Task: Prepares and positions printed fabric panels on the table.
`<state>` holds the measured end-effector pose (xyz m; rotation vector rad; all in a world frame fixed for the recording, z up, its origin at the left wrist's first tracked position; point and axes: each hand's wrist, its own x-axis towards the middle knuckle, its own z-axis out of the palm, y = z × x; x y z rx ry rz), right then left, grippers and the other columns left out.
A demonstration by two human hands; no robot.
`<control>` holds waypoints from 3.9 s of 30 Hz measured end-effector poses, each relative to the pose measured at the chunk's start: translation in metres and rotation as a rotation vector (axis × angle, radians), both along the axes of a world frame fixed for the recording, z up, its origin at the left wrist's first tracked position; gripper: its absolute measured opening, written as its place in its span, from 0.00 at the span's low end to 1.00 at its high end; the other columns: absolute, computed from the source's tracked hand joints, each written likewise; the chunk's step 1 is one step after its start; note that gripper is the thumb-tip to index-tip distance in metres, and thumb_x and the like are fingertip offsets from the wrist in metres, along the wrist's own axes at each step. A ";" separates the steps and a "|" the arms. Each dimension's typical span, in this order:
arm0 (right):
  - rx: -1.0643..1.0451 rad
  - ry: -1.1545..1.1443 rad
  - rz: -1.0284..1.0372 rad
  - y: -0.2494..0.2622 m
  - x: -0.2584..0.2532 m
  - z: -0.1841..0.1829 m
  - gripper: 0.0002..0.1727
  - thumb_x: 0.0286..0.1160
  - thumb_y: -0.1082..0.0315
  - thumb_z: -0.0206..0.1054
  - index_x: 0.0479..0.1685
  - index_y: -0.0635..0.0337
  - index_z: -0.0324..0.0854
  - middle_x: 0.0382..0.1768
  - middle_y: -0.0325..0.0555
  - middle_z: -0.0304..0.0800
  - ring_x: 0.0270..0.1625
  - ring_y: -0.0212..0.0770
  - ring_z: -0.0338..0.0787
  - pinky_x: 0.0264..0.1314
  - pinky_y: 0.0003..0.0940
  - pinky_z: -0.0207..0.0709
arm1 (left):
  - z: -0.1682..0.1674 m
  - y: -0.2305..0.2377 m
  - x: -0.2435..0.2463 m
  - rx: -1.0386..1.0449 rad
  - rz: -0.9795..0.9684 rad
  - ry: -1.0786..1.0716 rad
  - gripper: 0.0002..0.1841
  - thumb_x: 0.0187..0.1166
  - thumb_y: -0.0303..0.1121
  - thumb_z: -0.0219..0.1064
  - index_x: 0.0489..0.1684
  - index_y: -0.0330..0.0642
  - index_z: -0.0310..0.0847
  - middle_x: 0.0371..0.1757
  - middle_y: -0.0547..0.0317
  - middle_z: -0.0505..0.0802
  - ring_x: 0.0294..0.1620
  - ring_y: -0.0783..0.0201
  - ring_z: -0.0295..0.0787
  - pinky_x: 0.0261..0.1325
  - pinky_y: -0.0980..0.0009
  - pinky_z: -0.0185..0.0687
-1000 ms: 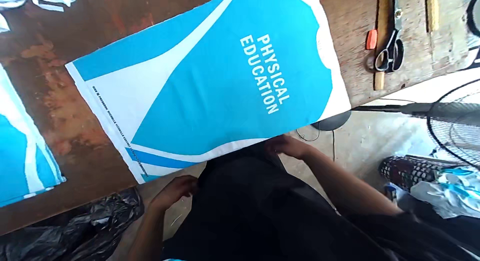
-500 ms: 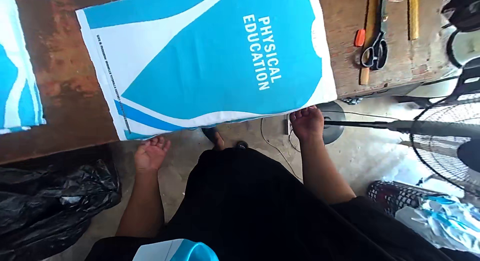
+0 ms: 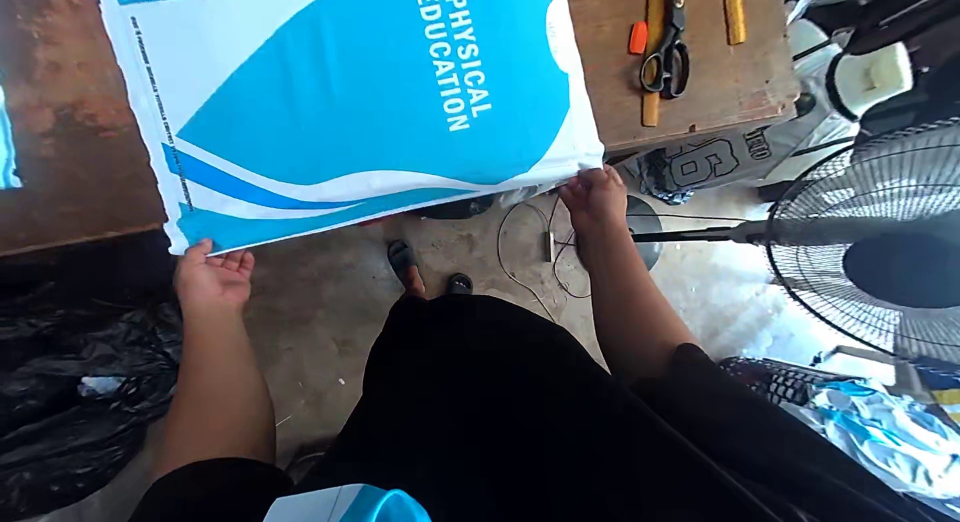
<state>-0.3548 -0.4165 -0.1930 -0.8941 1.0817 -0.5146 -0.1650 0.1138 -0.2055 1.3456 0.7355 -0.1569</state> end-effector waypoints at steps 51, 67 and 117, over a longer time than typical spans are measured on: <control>-1.208 0.766 0.612 -0.125 0.255 0.026 0.19 0.75 0.56 0.69 0.51 0.64 0.89 0.68 0.63 0.80 0.74 0.60 0.75 0.80 0.57 0.61 | 0.028 -0.031 0.229 0.925 -0.507 -0.264 0.26 0.84 0.48 0.67 0.56 0.27 0.80 0.49 0.47 0.87 0.47 0.72 0.82 0.59 0.71 0.78; -1.182 0.795 0.587 -0.120 0.258 0.026 0.20 0.78 0.55 0.65 0.52 0.65 0.86 0.65 0.62 0.80 0.70 0.52 0.78 0.75 0.45 0.68 | 0.029 -0.046 0.230 1.130 -0.545 -0.336 0.22 0.86 0.43 0.65 0.48 0.25 0.86 0.48 0.36 0.90 0.51 0.54 0.86 0.62 0.56 0.79; -1.405 0.658 1.092 -0.030 0.223 0.046 0.22 0.81 0.56 0.65 0.67 0.57 0.86 0.76 0.65 0.77 0.81 0.71 0.71 0.80 0.73 0.61 | 0.049 -0.058 0.227 1.291 -1.037 -0.451 0.22 0.88 0.41 0.59 0.72 0.36 0.81 0.75 0.33 0.81 0.79 0.35 0.74 0.81 0.37 0.66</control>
